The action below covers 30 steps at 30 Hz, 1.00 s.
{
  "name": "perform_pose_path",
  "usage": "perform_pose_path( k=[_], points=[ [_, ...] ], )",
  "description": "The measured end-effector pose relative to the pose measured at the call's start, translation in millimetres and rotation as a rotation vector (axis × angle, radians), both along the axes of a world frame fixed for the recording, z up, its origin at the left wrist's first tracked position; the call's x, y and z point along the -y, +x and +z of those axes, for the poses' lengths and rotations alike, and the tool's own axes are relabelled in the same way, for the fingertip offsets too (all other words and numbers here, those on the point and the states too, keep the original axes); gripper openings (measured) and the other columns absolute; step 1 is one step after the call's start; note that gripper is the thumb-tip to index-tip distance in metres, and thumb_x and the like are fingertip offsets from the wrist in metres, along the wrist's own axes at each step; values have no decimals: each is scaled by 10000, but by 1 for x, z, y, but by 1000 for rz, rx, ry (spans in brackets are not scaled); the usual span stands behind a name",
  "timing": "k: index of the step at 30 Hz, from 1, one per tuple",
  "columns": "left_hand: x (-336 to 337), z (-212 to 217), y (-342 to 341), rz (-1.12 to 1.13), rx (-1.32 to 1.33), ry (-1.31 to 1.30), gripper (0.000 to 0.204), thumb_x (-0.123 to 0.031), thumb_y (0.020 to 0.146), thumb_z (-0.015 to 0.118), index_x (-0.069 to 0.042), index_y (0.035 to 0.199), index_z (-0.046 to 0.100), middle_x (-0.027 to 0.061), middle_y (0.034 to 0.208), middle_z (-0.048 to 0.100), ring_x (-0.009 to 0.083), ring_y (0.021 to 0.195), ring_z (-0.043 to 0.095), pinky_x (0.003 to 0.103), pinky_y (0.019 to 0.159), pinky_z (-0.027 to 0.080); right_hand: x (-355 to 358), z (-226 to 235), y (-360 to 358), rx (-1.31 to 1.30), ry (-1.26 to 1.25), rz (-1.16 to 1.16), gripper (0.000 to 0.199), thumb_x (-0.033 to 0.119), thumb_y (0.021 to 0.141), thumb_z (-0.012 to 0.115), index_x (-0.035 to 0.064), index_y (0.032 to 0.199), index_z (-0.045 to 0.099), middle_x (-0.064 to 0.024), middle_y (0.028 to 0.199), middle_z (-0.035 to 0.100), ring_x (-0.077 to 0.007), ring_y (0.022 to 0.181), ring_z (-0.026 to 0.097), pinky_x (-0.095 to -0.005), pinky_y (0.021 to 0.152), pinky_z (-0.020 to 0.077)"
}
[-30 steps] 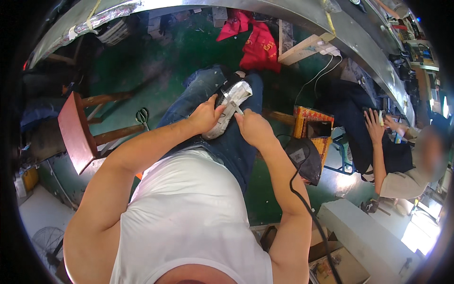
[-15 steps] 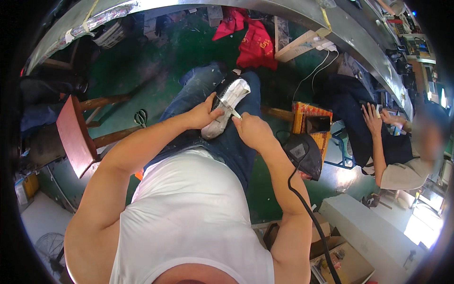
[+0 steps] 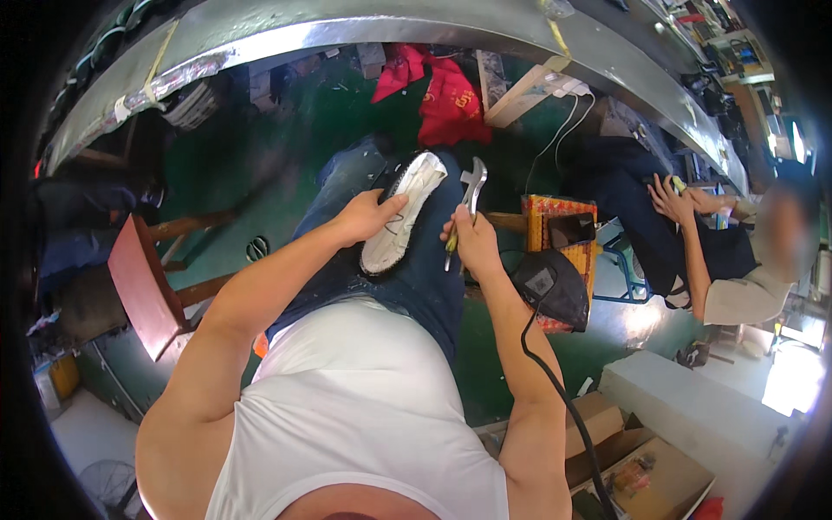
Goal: Manually lasting shoes by pulling the shoe upper over the last and securing it using lasting pincers.
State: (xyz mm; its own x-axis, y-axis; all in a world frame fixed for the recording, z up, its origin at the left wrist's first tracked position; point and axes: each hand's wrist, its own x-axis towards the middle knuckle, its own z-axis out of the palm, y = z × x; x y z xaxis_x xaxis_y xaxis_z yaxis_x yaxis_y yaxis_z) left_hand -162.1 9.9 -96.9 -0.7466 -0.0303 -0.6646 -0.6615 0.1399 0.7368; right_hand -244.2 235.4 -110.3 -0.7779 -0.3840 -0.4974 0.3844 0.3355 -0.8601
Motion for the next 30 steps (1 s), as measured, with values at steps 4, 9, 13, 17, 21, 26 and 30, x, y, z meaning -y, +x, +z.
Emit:
perform_pose_path(
  k=[4, 9, 13, 17, 21, 26, 30],
  points=[
    [-7, -4, 26, 76, -549, 207, 856, -211, 889, 717, 29, 1523, 194, 189, 1483, 406, 238, 1348, 410, 353, 1093, 359, 9, 21, -2, 3, -225, -30, 420, 435, 1028, 455, 36, 1009, 585, -34, 873, 612, -118, 821, 585, -305, 712, 492],
    [4, -14, 23, -96, -594, 288, 1161, 87, 774, 727, -154, 1561, -92, 150, 1565, 268, 216, 1407, 328, 345, 1141, 301, 24, 23, 21, -292, -83, 104, 417, 383, 1038, 465, 6, 1191, 556, -32, 930, 587, -82, 778, 546, -247, 701, 469],
    [7, -20, 27, -153, -535, 261, 1177, 111, 766, 711, -139, 1551, -130, 162, 1583, 221, 216, 1414, 320, 348, 1152, 296, 29, 25, 32, -71, -130, 57, 417, 358, 1041, 461, -14, 1202, 557, -46, 937, 609, -104, 831, 578, -264, 759, 482],
    [16, -17, 31, -162, -524, 226, 1204, 57, 758, 748, -123, 1546, -144, 159, 1571, 243, 233, 1404, 340, 350, 1141, 308, 28, 6, 29, -174, -52, 111, 442, 361, 1032, 474, -27, 1229, 554, -97, 1015, 643, -188, 941, 623, -318, 853, 487],
    [30, 16, 45, -207, -502, 511, 1177, -264, 772, 805, -64, 1553, -53, 151, 1534, 299, 242, 1381, 376, 363, 1108, 340, 32, 4, 41, -292, -48, 171, 435, 342, 1005, 512, -15, 1250, 553, -193, 1078, 658, -304, 1041, 642, -362, 906, 478],
    [10, 58, 75, 315, -272, 538, 715, -384, 812, 781, -22, 1355, 491, 94, 1261, 584, 204, 1166, 551, 352, 996, 438, 56, 40, 80, -397, 80, 330, 425, 296, 976, 574, -19, 1257, 517, -199, 1099, 655, -320, 1053, 645, -372, 893, 489],
    [43, 56, 93, 457, -174, 549, 567, -254, 830, 767, -6, 1284, 535, 91, 1178, 628, 196, 1095, 600, 365, 944, 487, 58, 41, 65, -367, 58, 417, 419, 316, 968, 581, -27, 1203, 529, -213, 1092, 666, -367, 1086, 636, -384, 914, 485]
  ],
)
